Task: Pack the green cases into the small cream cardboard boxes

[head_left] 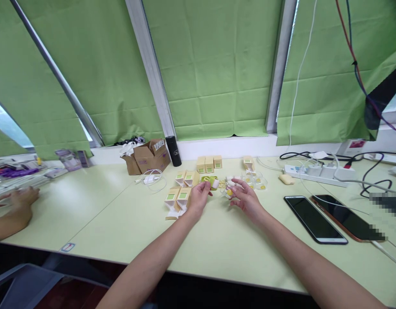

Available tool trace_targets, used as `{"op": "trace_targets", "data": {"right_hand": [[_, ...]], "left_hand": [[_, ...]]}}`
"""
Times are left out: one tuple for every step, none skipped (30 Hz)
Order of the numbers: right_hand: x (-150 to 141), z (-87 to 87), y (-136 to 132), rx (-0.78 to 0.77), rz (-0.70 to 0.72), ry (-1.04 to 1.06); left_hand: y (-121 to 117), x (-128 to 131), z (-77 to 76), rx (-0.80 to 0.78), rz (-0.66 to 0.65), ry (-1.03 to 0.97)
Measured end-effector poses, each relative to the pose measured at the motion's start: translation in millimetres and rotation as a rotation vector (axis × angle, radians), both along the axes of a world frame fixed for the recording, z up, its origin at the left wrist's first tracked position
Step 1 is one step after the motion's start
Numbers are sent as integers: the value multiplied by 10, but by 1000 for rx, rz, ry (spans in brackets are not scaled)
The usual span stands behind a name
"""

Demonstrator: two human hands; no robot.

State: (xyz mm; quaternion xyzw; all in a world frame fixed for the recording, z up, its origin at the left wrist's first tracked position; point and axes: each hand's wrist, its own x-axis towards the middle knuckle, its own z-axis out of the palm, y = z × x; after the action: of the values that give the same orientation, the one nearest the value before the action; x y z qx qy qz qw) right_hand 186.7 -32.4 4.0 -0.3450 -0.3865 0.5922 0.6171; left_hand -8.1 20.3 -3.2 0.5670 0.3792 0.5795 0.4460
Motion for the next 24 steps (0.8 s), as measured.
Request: {"op": "trace_targets", "data": {"right_hand": [[7, 16, -12, -14, 15, 4], [13, 28, -21, -26, 29, 5], [17, 37, -27, -37, 43, 2], [19, 41, -30, -46, 58, -2], [19, 42, -31, -53, 72, -7], [17, 39, -30, -59, 84, -13], [14, 35, -28, -65, 95, -21], [9, 30, -27, -70, 104, -29], [4, 25, -27, -73, 113, -37], [-1, 21, -27, -75, 120, -43], [-6, 18, -29, -75, 128, -48], [-10, 16, -31, -74, 136, -51], [-12, 15, -33, -72, 141, -53], [-14, 15, -35, -69, 144, -54], [-14, 14, -37, -67, 147, -55], [-14, 14, -38, -63, 150, -55], [-12, 12, -38, -59, 153, -55], [-11, 10, -37, -55, 158, -55], [-9, 8, -36, -50, 162, -54], [-7, 5, -34, -47, 167, -54], [-6, 3, -33, -44, 170, -55], [-5, 1, -32, -41, 175, -56], [-4, -1, -32, -38, 178, -57], [-4, -2, -32, -34, 181, -56]], "left_hand": [[-5, 3, 7, 6, -1, 7], [-11, 6, 16, 11, -3, 16], [-19, 10, 28, 17, -5, 26], [-29, 14, 41, 24, -5, 35], [-40, 19, 56, 32, -4, 45], [-53, 24, 71, 40, -3, 54], [-65, 28, 86, 47, -3, 64], [-78, 32, 100, 52, -3, 75], [-90, 35, 112, 56, -5, 87], [-102, 37, 123, 60, -7, 101], [-112, 38, 131, 64, -10, 115], [-120, 38, 137, 67, -14, 128], [-127, 38, 142, 71, -18, 138], [-133, 38, 144, 72, -23, 146], [-137, 38, 145, 73, -29, 150], [-140, 38, 145, 75, -33, 153], [-143, 39, 145, 80, -36, 156], [-144, 41, 143, 85, -37, 160], [-145, 43, 142, 92, -37, 166], [-145, 45, 140, 98, -38, 171], [-146, 47, 138, 103, -41, 177], [-146, 49, 136, 105, -45, 182], [-147, 51, 135, 107, -49, 185], [-148, 53, 133, 110, -53, 186]]}}
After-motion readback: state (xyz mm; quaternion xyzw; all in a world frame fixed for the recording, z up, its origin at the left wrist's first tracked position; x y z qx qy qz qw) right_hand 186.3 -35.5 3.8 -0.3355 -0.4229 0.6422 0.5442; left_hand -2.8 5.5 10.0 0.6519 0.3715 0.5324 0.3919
